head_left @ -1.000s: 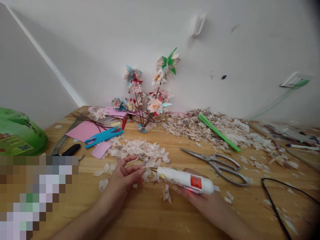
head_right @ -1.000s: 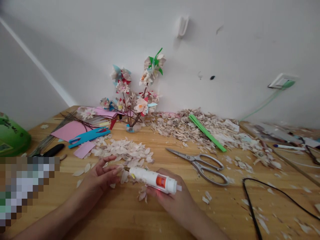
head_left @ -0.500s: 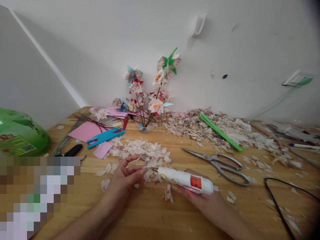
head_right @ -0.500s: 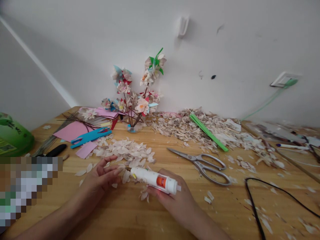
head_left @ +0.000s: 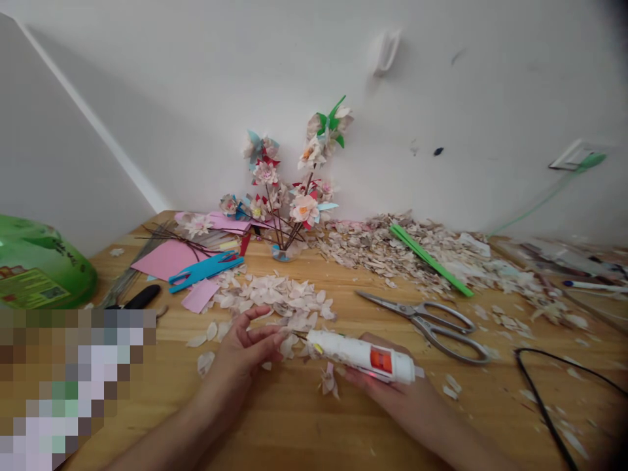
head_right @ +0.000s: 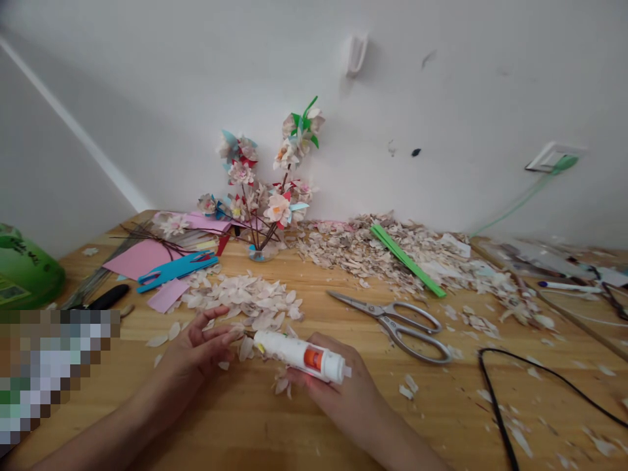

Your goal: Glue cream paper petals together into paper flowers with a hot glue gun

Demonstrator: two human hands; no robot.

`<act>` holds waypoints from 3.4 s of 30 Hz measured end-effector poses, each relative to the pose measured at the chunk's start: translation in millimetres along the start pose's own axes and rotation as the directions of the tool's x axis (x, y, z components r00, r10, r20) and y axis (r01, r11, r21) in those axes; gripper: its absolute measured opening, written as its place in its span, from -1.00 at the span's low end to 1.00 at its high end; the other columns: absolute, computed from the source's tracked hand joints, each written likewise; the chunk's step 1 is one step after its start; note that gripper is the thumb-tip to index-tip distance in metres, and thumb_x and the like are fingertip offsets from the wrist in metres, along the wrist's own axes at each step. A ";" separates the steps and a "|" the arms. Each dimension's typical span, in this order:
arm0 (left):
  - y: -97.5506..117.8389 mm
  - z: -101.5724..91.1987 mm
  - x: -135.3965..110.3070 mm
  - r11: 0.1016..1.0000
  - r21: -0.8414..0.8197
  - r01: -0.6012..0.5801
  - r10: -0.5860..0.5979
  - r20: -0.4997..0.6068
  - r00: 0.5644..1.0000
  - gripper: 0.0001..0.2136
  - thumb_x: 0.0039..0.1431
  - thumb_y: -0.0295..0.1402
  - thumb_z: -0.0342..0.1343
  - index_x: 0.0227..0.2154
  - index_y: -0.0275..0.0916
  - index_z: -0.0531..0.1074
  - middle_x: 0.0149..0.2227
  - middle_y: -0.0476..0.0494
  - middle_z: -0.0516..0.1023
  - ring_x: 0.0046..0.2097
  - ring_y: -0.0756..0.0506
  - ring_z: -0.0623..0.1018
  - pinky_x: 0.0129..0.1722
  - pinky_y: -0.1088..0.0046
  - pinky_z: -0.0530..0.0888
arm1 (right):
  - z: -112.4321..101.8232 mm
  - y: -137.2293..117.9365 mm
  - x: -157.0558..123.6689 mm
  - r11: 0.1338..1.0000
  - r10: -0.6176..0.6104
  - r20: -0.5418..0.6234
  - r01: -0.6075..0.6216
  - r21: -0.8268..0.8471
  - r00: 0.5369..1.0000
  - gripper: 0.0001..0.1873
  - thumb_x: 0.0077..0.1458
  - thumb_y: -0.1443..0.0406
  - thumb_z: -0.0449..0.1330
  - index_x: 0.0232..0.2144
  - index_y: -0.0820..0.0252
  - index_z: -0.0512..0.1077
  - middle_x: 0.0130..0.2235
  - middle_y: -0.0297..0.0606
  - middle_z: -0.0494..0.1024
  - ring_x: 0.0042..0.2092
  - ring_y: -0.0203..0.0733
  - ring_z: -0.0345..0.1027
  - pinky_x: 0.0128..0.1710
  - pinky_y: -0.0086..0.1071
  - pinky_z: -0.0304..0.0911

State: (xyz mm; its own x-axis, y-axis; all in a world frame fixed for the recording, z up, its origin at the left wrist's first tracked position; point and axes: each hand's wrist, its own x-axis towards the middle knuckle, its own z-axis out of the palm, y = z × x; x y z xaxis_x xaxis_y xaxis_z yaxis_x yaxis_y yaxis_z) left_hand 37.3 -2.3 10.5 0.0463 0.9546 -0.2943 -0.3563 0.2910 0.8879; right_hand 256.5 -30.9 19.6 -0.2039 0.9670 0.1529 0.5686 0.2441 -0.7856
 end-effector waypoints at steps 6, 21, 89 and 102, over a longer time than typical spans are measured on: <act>-3.2 0.6 0.9 0.996 0.055 -0.072 0.072 0.005 0.997 -0.44 -0.26 -0.37 0.35 -0.17 -0.22 0.20 -0.52 0.01 0.57 -0.60 0.05 0.47 -0.59 0.59 0.35 | 0.2 0.2 0.2 0.999 0.005 0.002 -0.005 0.049 1.000 -0.79 -0.01 0.15 0.17 -0.55 0.14 0.34 -0.57 -0.40 0.37 -0.50 -0.24 0.29 -0.53 -0.46 0.24; 0.4 2.7 -1.7 0.996 0.048 -0.077 0.078 -0.025 0.997 -0.44 -0.30 -0.39 0.37 -0.20 -0.22 0.22 -0.54 0.03 0.57 -0.64 0.07 0.44 -0.62 0.60 0.34 | -1.1 -2.2 1.7 0.998 0.016 0.059 -0.020 0.064 0.998 -0.77 0.01 0.16 0.16 -0.57 0.13 0.28 -0.58 -0.42 0.32 -0.51 -0.26 0.22 -0.54 -0.46 0.15; -0.2 -0.6 0.9 0.990 -0.129 0.063 -0.060 0.026 0.998 -0.51 -0.16 -0.53 0.29 -0.11 -0.25 0.27 -0.45 -0.04 0.59 -0.49 0.08 0.52 -0.48 0.65 0.44 | 5.3 16.8 12.4 0.962 -0.001 0.054 -0.014 0.273 0.999 -0.42 0.00 0.38 0.14 0.08 0.02 0.11 -0.34 -0.37 0.54 -0.24 -0.23 0.46 -0.16 -0.29 0.35; -6.5 6.4 -3.3 0.993 -0.027 0.118 -0.118 0.018 0.993 -0.37 -0.28 -0.48 0.36 -0.09 -0.30 0.21 -0.50 -0.04 0.58 -0.49 0.04 0.51 -0.49 0.58 0.43 | 21.9 14.8 9.9 0.880 0.042 -0.129 0.024 0.475 0.991 -0.41 -0.09 0.35 0.26 -0.01 -0.03 0.14 -0.35 -0.39 0.58 -0.29 -0.21 0.50 -0.18 -0.26 0.38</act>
State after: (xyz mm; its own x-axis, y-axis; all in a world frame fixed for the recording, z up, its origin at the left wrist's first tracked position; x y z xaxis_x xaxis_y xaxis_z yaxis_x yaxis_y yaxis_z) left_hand 45.4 -7.0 8.0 0.1048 0.9146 -0.3905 -0.3733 0.4002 0.8370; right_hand 245.5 -19.4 -3.6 -0.0750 0.9778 0.1959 0.1170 0.2037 -0.9720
